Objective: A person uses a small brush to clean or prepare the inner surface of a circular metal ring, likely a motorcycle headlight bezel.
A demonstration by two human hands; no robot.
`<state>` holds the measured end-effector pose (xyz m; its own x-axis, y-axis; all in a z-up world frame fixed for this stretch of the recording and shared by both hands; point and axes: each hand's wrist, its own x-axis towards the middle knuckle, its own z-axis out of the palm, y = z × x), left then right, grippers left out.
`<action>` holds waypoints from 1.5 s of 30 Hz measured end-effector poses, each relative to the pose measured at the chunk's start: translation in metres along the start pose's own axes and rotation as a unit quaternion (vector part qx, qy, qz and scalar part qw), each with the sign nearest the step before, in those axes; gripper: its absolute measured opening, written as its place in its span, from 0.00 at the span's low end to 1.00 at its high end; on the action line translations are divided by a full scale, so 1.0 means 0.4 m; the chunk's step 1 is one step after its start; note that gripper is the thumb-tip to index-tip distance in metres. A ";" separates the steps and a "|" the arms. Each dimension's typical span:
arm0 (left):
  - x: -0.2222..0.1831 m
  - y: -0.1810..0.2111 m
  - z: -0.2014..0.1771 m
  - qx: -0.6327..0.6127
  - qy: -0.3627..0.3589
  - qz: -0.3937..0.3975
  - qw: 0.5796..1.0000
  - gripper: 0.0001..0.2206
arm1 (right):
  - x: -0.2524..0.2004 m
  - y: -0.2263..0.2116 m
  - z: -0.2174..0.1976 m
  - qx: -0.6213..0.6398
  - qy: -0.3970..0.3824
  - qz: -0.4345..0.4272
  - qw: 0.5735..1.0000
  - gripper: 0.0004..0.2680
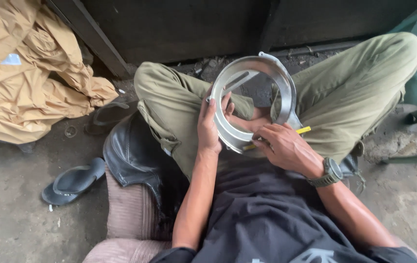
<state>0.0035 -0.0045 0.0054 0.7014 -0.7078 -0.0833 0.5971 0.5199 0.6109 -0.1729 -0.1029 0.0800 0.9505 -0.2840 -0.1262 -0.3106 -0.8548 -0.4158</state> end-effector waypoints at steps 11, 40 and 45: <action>0.240 0.326 0.263 0.064 -0.066 0.120 0.988 0.20 | 0.221 0.028 -0.487 0.092 0.215 -0.167 0.958 0.10; 1.097 0.602 0.456 0.573 0.164 0.163 0.786 0.21 | 0.932 0.538 -0.761 -0.187 0.463 -0.068 0.864 0.12; 1.281 0.598 0.332 0.770 0.154 0.101 0.611 0.20 | 0.961 0.557 -0.762 -0.195 0.436 -0.034 0.878 0.10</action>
<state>0.4540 -0.3063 0.2133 0.8823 -0.4559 0.1175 -0.4209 -0.6520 0.6306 0.1203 -0.5350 0.2133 0.6503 -0.3050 0.6957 -0.3941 -0.9184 -0.0343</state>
